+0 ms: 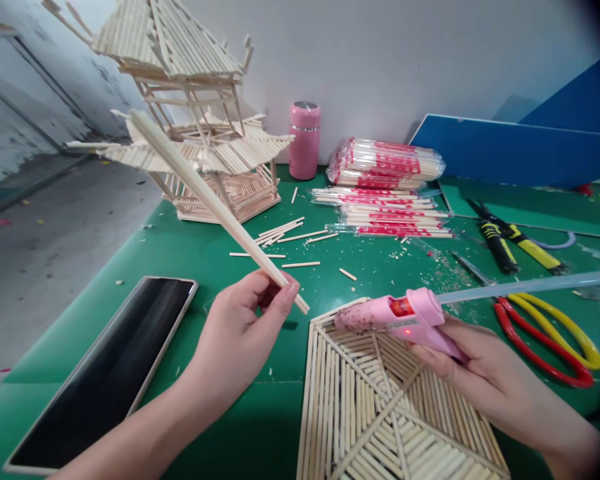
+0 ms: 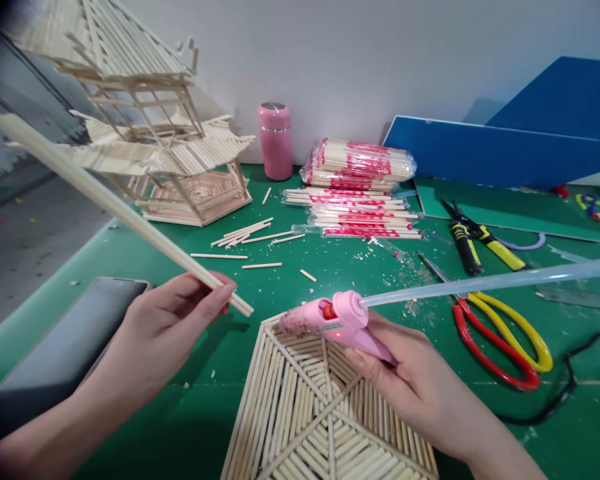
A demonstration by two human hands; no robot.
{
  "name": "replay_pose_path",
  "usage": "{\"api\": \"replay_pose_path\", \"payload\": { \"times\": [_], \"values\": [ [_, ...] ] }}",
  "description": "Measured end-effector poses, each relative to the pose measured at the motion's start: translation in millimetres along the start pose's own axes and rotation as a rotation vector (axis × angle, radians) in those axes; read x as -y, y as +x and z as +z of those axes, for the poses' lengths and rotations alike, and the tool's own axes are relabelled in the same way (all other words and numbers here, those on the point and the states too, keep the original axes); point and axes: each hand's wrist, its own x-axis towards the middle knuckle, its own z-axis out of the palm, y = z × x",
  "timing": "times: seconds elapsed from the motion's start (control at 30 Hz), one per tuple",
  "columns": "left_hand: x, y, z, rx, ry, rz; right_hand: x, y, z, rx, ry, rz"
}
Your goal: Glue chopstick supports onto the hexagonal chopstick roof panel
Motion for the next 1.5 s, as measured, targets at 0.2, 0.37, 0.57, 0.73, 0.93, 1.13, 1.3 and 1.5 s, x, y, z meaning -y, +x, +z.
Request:
{"api": "replay_pose_path", "payload": {
  "times": [0.2, 0.37, 0.57, 0.73, 0.93, 1.13, 1.3, 1.5],
  "values": [
    [9, 3, 10.8, 0.019, -0.054, 0.011, 2, 2, 2, -0.017, -0.032, 0.005],
    [16, 2, 15.2, 0.065, -0.085, -0.010, 7, 4, 3, -0.019, -0.054, 0.014],
    [16, 0, 15.0, 0.085, -0.080, -0.028, 7, 2, 1, -0.017, -0.035, 0.031],
    [17, 1, 15.5, 0.083, -0.067, -0.037, 0, 1, 1, -0.033, 0.002, 0.039],
    [17, -1, 15.8, 0.099, -0.063, -0.023, -6, -1, -1, -0.055, 0.028, 0.038],
    [12, -1, 16.0, 0.127, 0.019, 0.093, -7, -3, -4, -0.053, 0.024, 0.056],
    [12, 1, 15.6, 0.147, 0.102, 0.187, -9, -3, -5, -0.035, 0.035, 0.068],
    [14, 0, 16.3, 0.176, 0.195, 0.318, -9, -5, -8, -0.024, 0.085, 0.131]
  ]
}}
